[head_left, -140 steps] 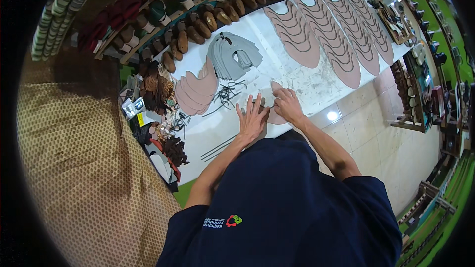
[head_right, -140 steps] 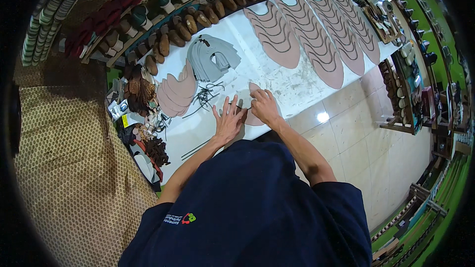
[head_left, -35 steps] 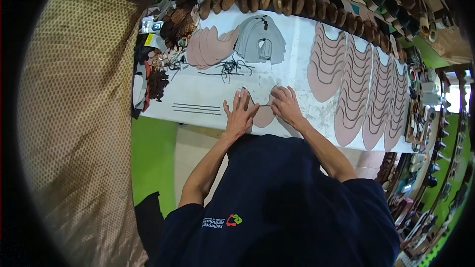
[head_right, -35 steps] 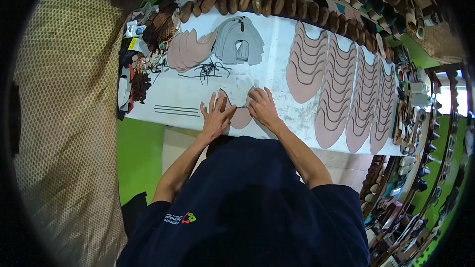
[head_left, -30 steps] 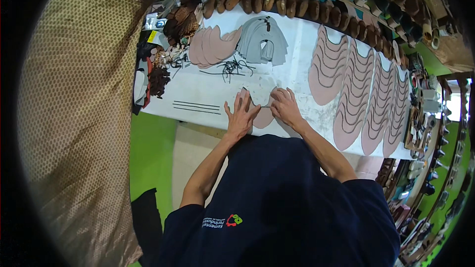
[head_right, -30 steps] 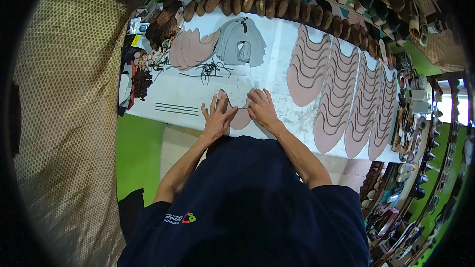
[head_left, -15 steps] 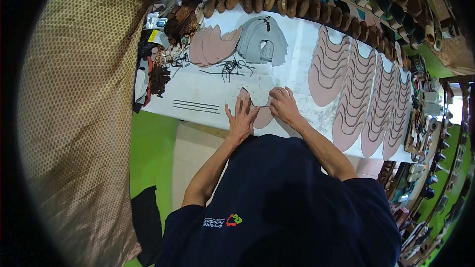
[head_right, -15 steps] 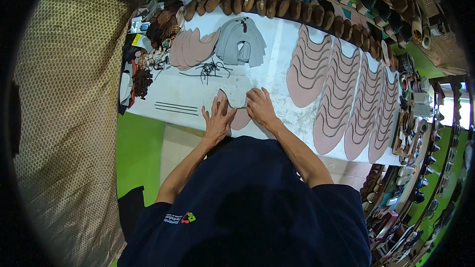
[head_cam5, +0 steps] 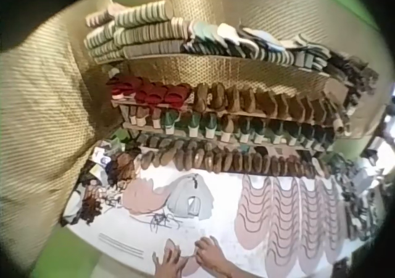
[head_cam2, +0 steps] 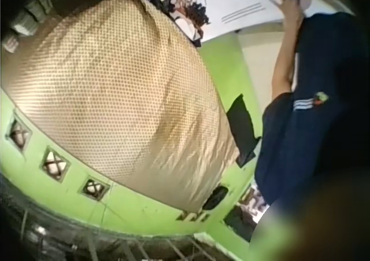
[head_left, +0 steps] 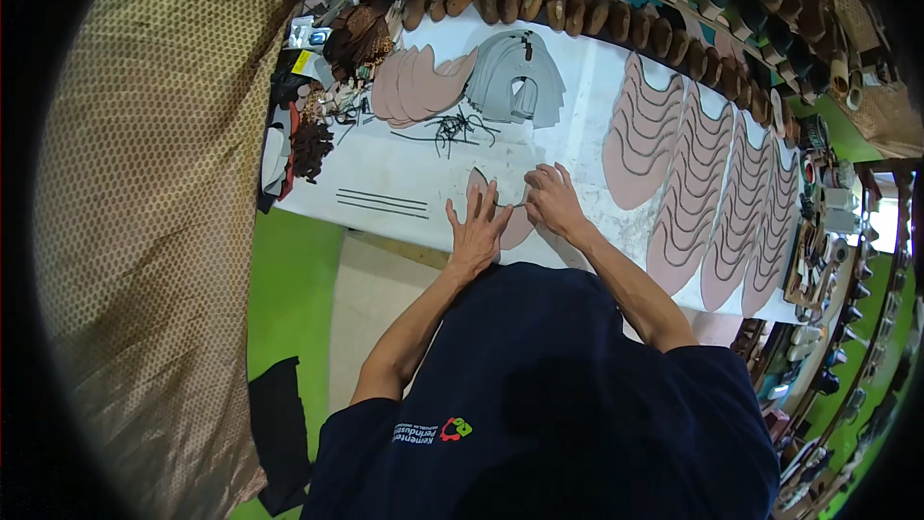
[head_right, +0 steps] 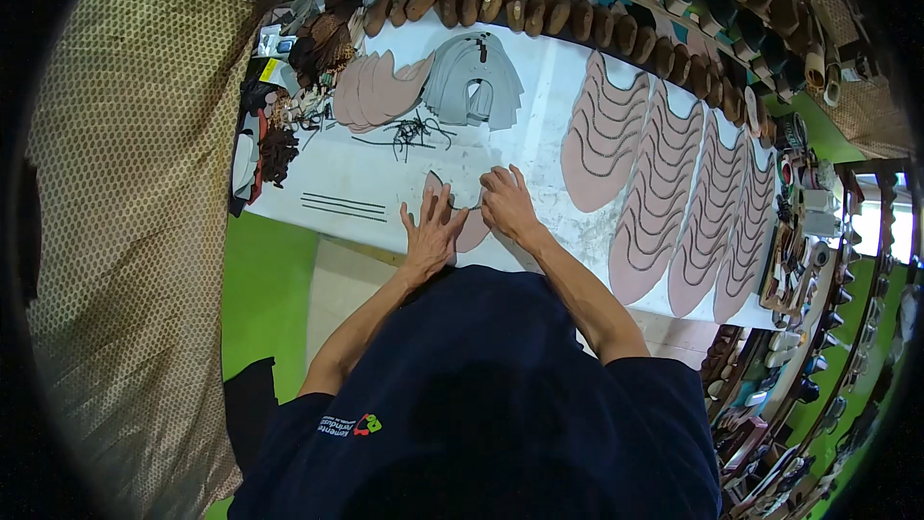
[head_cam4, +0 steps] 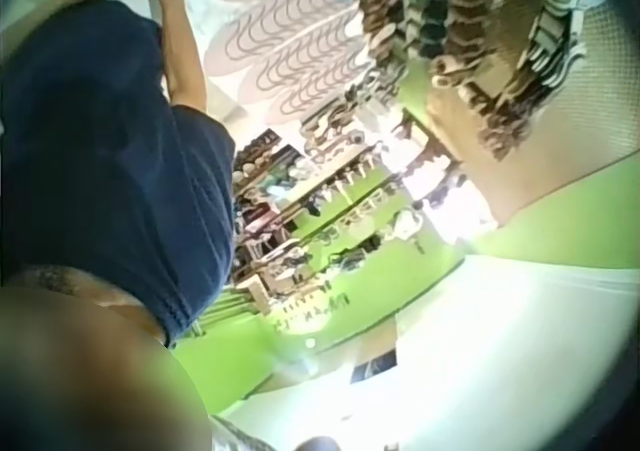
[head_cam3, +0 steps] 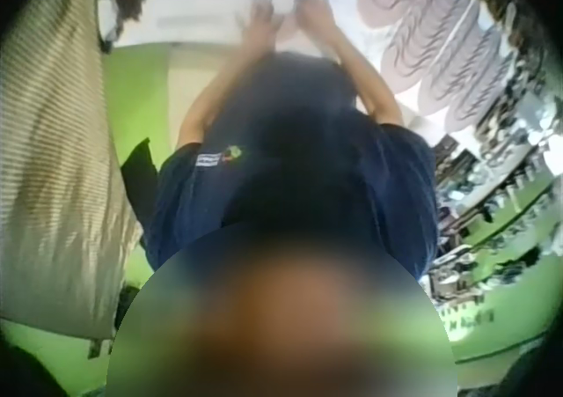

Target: Inspecting and smoothing shoe upper components on a production table.

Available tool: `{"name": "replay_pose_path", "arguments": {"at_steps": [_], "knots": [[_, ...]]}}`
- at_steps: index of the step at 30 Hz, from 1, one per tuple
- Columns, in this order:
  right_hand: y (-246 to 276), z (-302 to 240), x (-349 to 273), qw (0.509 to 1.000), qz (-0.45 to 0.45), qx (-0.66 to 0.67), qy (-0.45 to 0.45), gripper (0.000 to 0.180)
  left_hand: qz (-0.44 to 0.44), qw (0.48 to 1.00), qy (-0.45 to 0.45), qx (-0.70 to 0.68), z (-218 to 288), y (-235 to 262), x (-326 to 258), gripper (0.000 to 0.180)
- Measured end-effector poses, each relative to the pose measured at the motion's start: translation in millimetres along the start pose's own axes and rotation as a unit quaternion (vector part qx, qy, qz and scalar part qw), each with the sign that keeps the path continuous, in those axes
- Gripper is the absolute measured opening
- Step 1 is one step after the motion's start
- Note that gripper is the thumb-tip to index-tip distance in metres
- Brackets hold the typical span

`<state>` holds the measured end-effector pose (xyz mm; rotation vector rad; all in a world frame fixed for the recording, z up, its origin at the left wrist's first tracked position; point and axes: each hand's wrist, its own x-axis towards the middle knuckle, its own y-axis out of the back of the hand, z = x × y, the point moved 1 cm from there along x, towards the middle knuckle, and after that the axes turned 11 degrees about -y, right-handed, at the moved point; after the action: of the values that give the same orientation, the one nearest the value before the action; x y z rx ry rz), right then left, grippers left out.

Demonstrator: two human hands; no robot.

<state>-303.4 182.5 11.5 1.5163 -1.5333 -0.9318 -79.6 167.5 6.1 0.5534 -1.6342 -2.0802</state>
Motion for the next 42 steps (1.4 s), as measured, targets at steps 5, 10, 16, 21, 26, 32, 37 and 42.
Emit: {"name": "replay_pose_path", "arguments": {"at_steps": [5, 10, 16, 21, 26, 32, 37, 42], "knots": [[0, 3, 0, 1.0, -0.008, 0.002, 0.0, 0.016, 0.009, 0.999, 0.012, -0.04, 4, 6, 3, 0.062], [4, 3, -4, 0.999, -0.002, 0.037, -0.02, 0.017, -0.014, 1.0, 0.02, -0.015, 7, 0, 4, 0.061], [9, 9, -32, 0.99, 0.054, 0.103, -0.078, 0.022, 0.003, 0.998, 0.036, -0.057, 9, -2, 3, 0.058], [0, 15, -41, 0.993, 0.06, 0.074, -0.072, 0.02, -0.007, 0.998, 0.039, -0.046, 7, -7, 2, 0.056], [-1, 16, -32, 0.999, 0.022, 0.019, -0.027, 0.012, -0.006, 0.998, 0.037, -0.046, 8, -8, 1, 0.056], [7, 22, -10, 1.0, 0.01, 0.005, -0.011, 0.012, 0.014, 0.998, 0.033, -0.047, 8, -9, 1, 0.057], [7, 22, -1, 1.0, 0.017, 0.023, -0.008, 0.01, 0.055, 0.996, 0.028, -0.071, 10, -5, 5, 0.057], [6, 22, 1, 1.0, 0.01, 0.017, -0.006, 0.008, 0.019, 0.997, 0.025, -0.066, 11, -5, 6, 0.059]]}}
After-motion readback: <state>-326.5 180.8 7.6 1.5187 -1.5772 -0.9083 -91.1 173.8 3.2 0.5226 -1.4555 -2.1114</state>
